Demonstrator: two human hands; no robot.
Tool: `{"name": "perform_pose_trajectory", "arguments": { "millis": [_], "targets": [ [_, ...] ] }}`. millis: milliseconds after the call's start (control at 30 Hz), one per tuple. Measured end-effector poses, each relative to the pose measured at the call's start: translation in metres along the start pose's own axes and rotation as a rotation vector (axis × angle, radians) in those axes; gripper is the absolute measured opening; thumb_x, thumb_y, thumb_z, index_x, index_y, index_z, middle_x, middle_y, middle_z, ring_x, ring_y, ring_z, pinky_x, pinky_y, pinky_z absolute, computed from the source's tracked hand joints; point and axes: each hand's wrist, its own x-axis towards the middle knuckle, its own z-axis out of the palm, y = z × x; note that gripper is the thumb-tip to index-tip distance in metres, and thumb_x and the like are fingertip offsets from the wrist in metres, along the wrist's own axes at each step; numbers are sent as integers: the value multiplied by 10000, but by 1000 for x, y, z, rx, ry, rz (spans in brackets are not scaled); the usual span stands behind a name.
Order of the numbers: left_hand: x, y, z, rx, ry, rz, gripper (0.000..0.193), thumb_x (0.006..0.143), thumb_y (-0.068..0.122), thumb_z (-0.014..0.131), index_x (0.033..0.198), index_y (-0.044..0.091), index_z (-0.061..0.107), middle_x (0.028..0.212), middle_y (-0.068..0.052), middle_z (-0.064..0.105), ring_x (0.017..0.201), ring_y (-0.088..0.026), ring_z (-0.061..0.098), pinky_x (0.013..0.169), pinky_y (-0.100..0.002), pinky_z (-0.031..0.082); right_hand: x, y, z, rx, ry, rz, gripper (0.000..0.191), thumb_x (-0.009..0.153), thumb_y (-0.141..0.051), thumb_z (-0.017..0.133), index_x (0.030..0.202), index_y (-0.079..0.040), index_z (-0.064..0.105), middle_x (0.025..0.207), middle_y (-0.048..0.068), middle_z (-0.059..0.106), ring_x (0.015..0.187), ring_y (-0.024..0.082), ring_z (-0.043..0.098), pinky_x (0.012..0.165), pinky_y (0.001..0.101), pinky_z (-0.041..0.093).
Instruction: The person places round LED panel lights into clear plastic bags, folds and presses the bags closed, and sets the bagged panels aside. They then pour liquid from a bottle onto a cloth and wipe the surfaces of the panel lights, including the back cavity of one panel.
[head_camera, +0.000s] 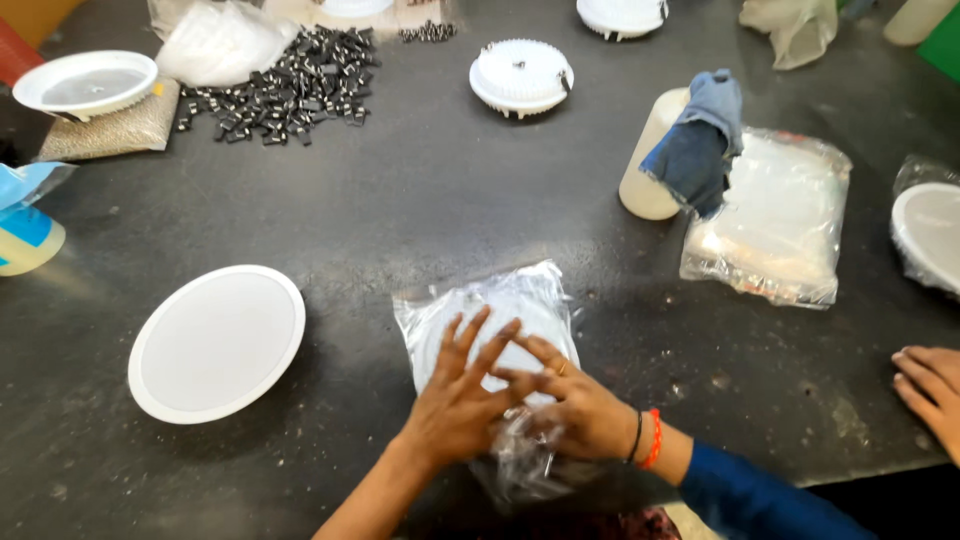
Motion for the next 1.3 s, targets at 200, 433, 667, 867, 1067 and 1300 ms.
{"name": "perform_pose_trajectory", "arguments": {
  "millis": [200,433,667,867,1067,1300],
  "targets": [
    [51,-2,-69,-834,-267,-451,716,911,458,627,1568,285,400,1650,-65,451,1540,-294,407,1248,-451,332,13,-7,-32,631,463,300,222,919,69,684,1095,-67,678,1133,126,791,1030,216,792,899,352,642],
    [70,34,-75,-334,-182,-492,669,681,482,904,1200,134,665,941,-79,757,866,-269,751,746,-390,582,63,-19,-53,944,544,464,87,890,79,714,953,28,746,1027,110,735,950,170,708,868,291,584],
    [79,46,-80,-359,-174,-649,444,657,455,907,910,131,739,755,-33,752,690,-218,754,631,-371,558,73,-23,-60,1051,431,409,83,888,57,702,947,31,756,1024,119,722,954,175,671,841,303,547],
    [78,35,-81,-447,-89,-879,275,723,255,781,994,215,803,819,-22,823,724,-147,799,670,-312,584,72,-27,-66,1165,270,163,102,908,6,700,996,35,741,990,127,697,957,200,626,838,319,502],
    [79,22,-87,-726,127,-765,256,700,161,781,893,93,626,1133,-28,700,809,-142,727,646,-302,556,91,-43,-67,250,300,111,303,759,-41,880,854,-86,595,1006,76,609,955,172,622,795,291,505],
    [75,13,-89,-743,110,-546,130,762,75,835,827,90,723,1099,-49,638,930,-129,663,735,-264,534,108,-24,-71,239,238,291,233,718,36,749,901,-52,637,1108,82,693,936,160,715,755,278,594]
  ]
}}
